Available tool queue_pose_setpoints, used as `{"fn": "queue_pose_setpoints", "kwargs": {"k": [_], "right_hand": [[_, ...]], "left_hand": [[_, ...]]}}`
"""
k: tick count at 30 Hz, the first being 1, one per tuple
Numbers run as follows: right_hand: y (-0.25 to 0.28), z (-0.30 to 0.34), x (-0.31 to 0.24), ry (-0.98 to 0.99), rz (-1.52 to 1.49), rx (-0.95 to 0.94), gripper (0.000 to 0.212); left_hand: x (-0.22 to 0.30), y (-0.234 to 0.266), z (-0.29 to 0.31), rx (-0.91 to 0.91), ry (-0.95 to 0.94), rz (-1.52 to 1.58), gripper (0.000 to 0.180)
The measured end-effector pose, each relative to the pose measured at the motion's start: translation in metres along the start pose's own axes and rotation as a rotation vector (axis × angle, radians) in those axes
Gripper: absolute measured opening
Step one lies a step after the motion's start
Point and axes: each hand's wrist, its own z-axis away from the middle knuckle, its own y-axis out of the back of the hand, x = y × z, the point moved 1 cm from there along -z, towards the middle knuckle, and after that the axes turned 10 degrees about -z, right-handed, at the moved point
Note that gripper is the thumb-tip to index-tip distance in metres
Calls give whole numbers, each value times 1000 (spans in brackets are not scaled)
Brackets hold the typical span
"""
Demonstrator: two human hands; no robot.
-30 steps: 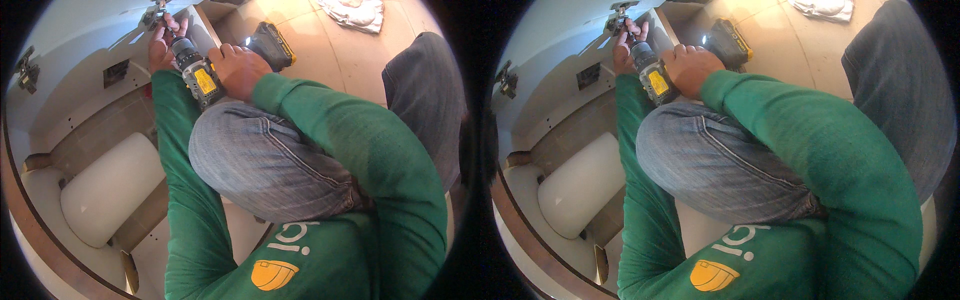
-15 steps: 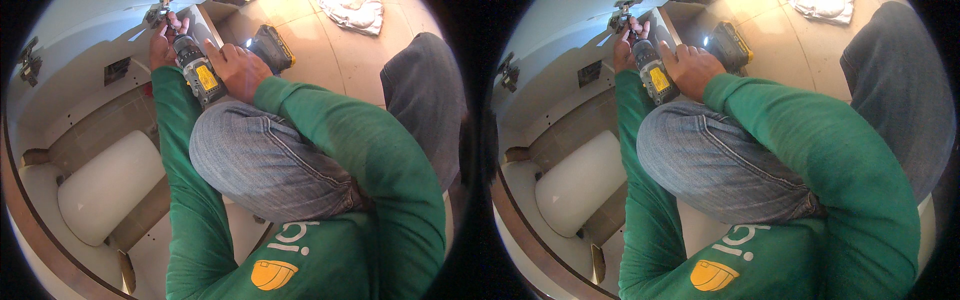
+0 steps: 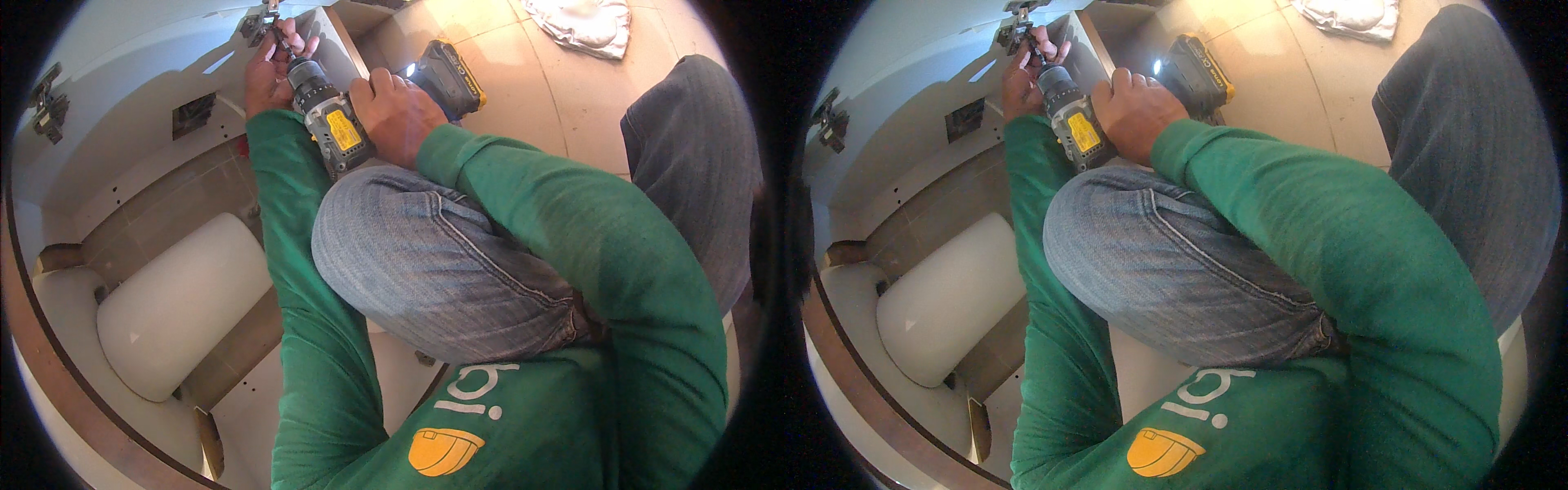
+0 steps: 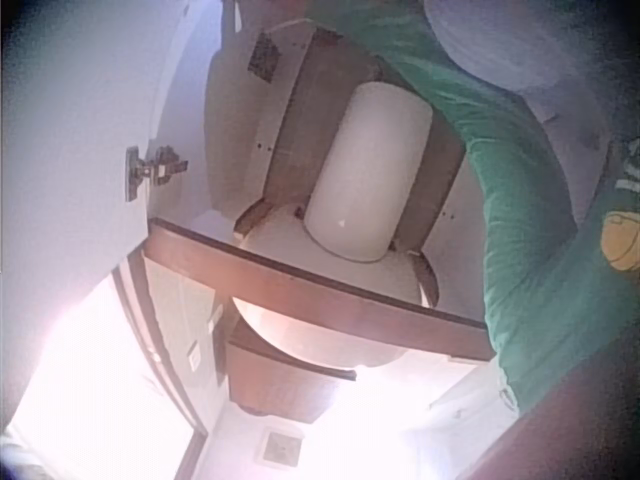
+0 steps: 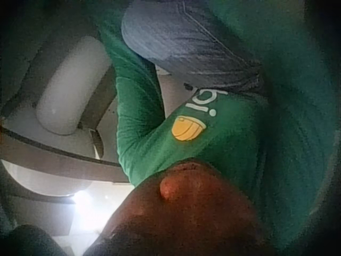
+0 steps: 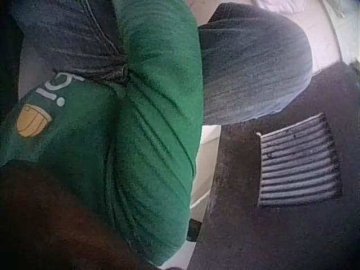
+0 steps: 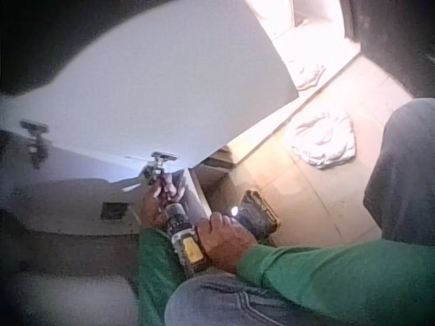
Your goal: The person uses a cordless drill to attach metal hinges to a wooden cabinet door under a bathroom sink. After securing the hinges, the person removes the door from the cabinet frame.
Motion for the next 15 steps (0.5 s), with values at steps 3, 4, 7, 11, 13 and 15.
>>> {"fn": "queue_pose_setpoints", "kwargs": {"k": [3,4,7,11,13,15], "right_hand": [[1,-1,-1,-52,5,-50,26],[0,0,1,-75,8,-67,27],[0,3,8,-44,30,-111,30],[-1,0,4,-46,23,-139,31],[-1,-2,4,-56,27,-159,32],[0,-2,5,-49,22,-151,32]], "left_hand": [[1,9,-4,-122,-9,30,17],[0,7,-3,-94,-5,14,16],[-2,5,-3,-18,9,2,15],[-5,15,-9,-5,34,129,15],[-4,13,-9,20,36,152,13],[-3,2,-8,96,25,109,10]]}}
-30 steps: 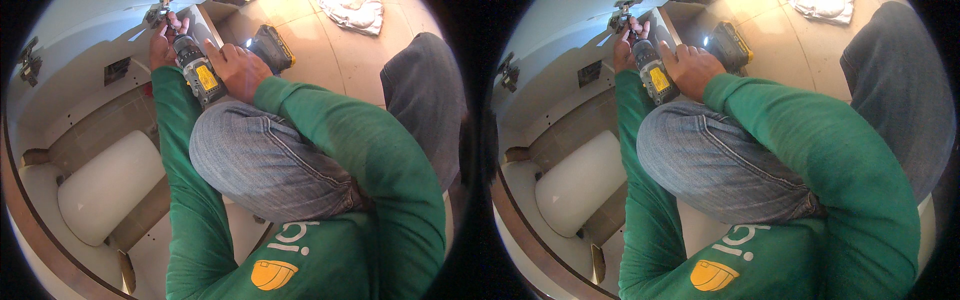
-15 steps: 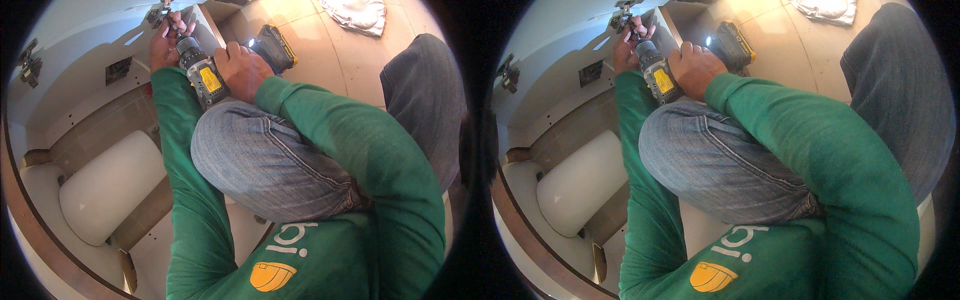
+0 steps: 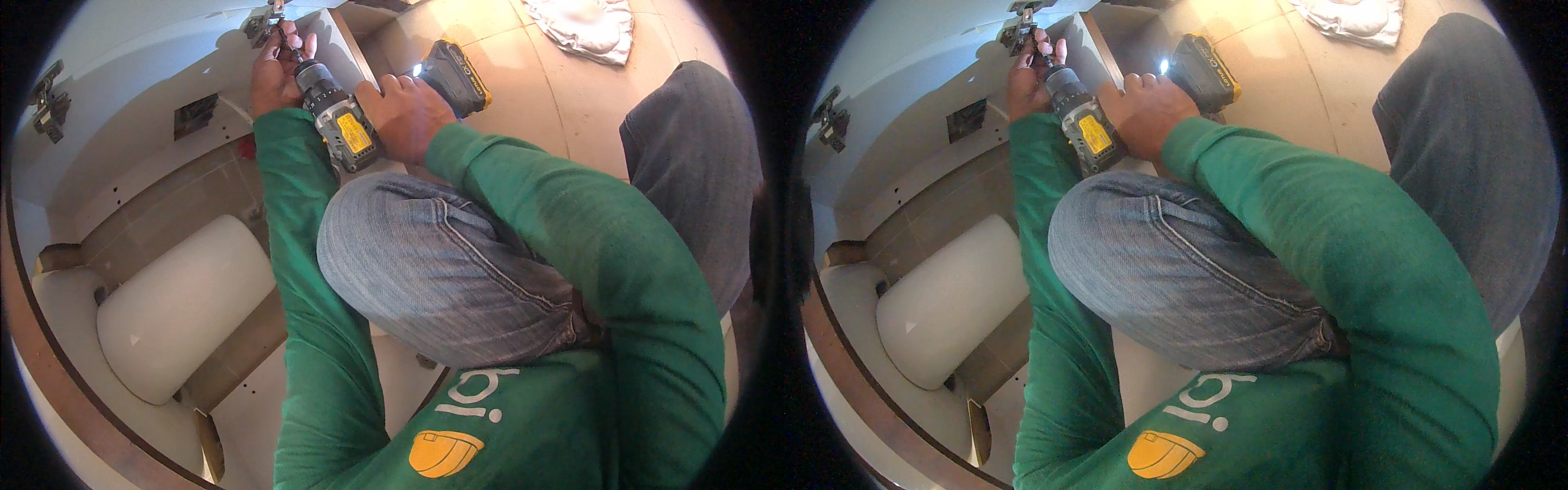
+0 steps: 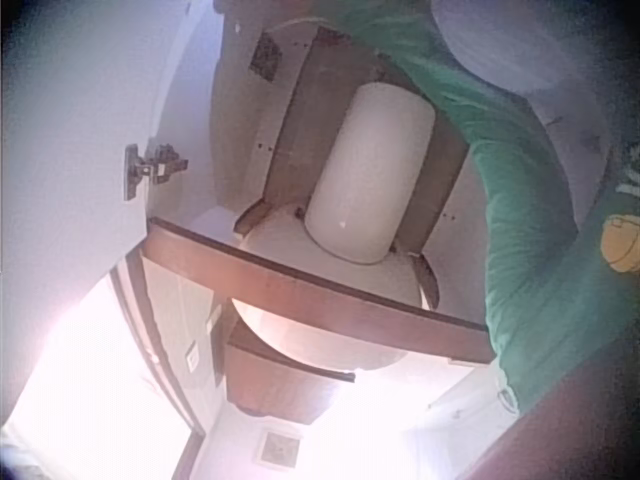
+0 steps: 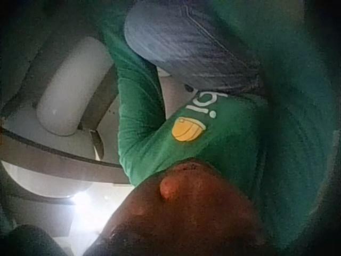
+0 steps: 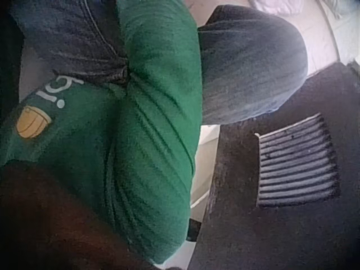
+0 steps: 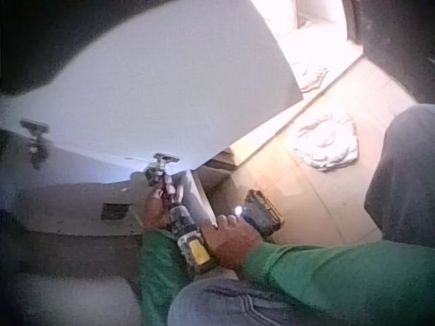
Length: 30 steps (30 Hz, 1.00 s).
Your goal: The person uses a cordless drill to attach metal hinges to a wooden cabinet door under a bathroom sink. After securing the hinges, the person removes the door from the cabinet frame.
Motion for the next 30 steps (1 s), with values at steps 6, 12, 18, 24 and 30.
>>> {"fn": "queue_pose_setpoints", "kwargs": {"k": [6,12,18,24,30], "right_hand": [[-4,-1,-2,24,22,22,29],[-3,0,-1,43,27,35,27],[-4,0,-4,51,19,48,27],[-7,-3,-3,54,13,45,28],[-8,0,0,43,-39,56,28]], "left_hand": [[2,12,-8,-175,-21,-36,13],[1,3,-3,-82,-72,-79,9],[4,0,2,-18,-60,-58,11],[4,22,-8,-322,-61,48,17],[4,8,0,36,-15,35,15]]}}
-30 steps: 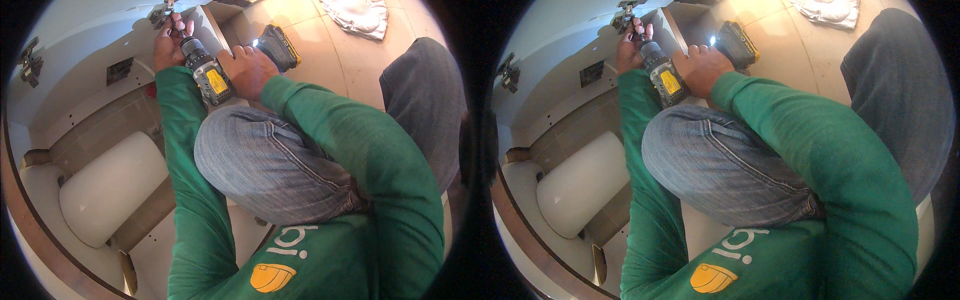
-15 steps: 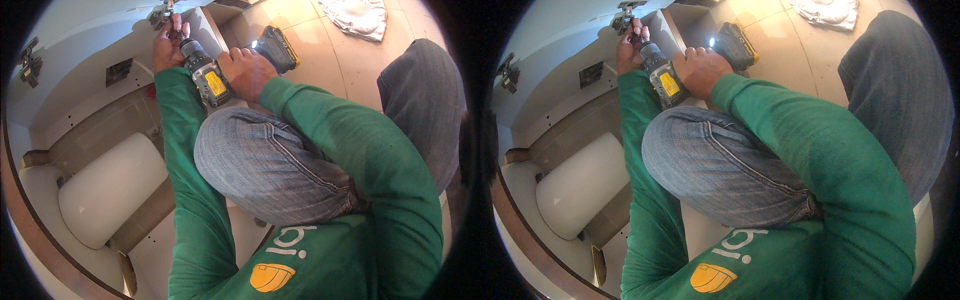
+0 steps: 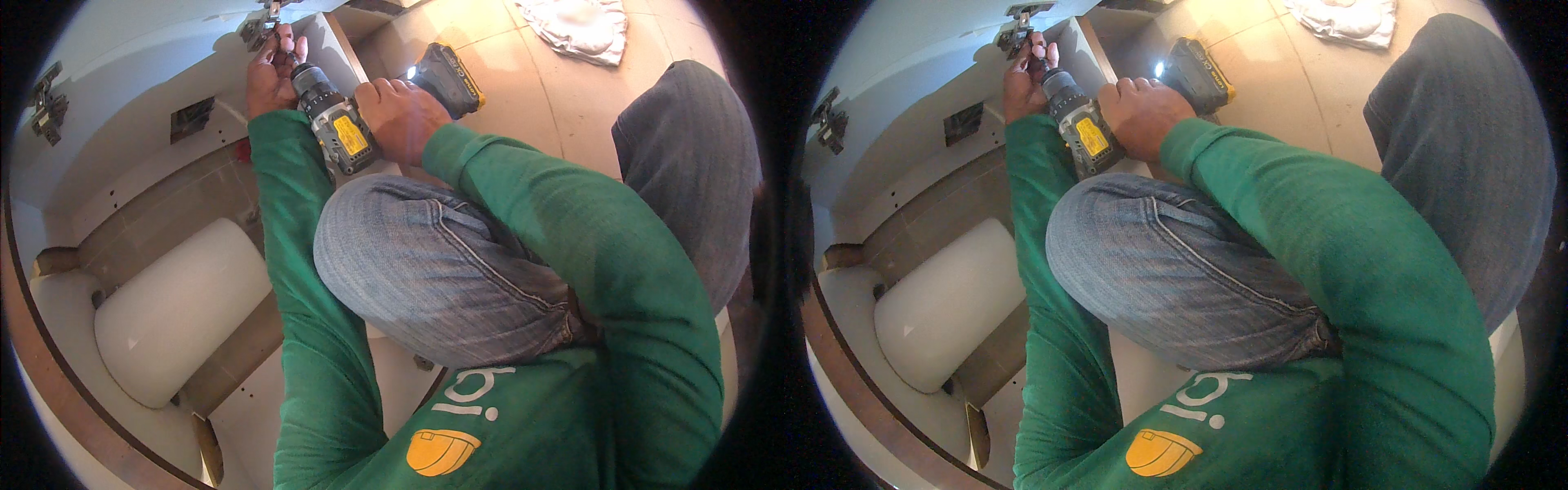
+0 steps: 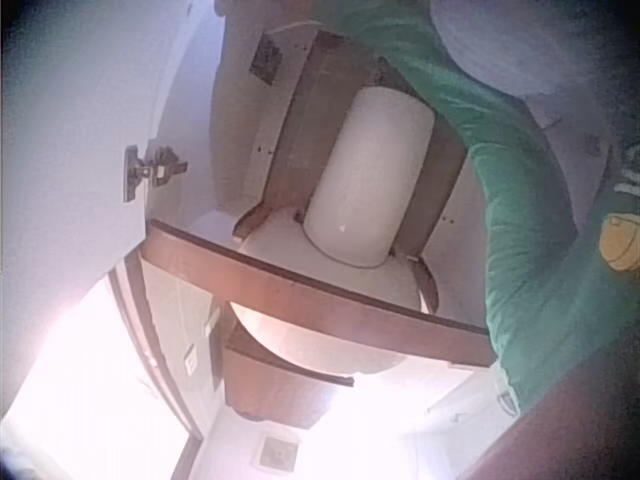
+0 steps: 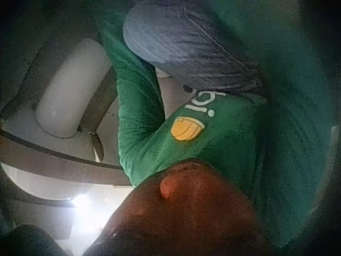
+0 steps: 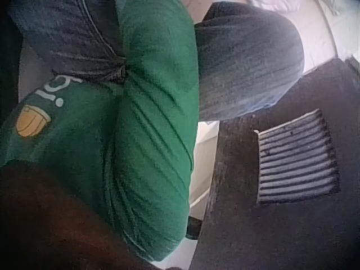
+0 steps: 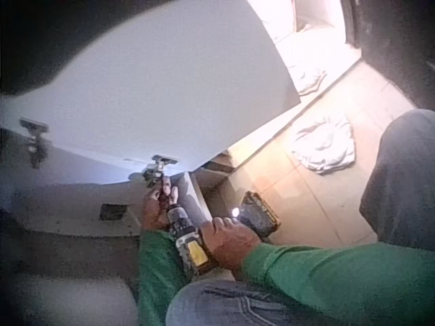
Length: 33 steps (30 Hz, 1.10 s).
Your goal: The person uses a cordless drill to attach metal hinges to a wooden cabinet door under a bathroom sink. After securing the hinges, the person removes the door from the cabinet frame.
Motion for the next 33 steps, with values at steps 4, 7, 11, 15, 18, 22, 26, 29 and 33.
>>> {"fn": "queue_pose_setpoints", "kwargs": {"k": [4,7,11,15,18,22,26,29,33], "right_hand": [[1,0,-1,13,5,-3,28],[2,-1,-3,-8,3,-37,28],[0,-1,1,-5,-73,32,27],[0,1,5,8,-133,82,26],[-3,1,8,13,-149,103,26],[1,1,4,2,-138,79,27],[4,1,3,-11,-119,49,30],[3,6,2,-5,-72,41,42],[-4,12,11,67,8,123,60]], "left_hand": [[0,1,-1,-78,-27,-18,13],[1,4,-2,-122,-33,-8,11],[2,0,-1,-68,-58,-54,11],[1,-4,2,-106,-83,-55,12],[0,-5,-1,-94,-67,-76,13],[4,4,-4,-124,-68,-130,13],[1,-2,-2,-48,-72,-176,15],[-1,0,1,-85,-66,-158,17],[-3,-24,14,32,-49,-170,16]]}}
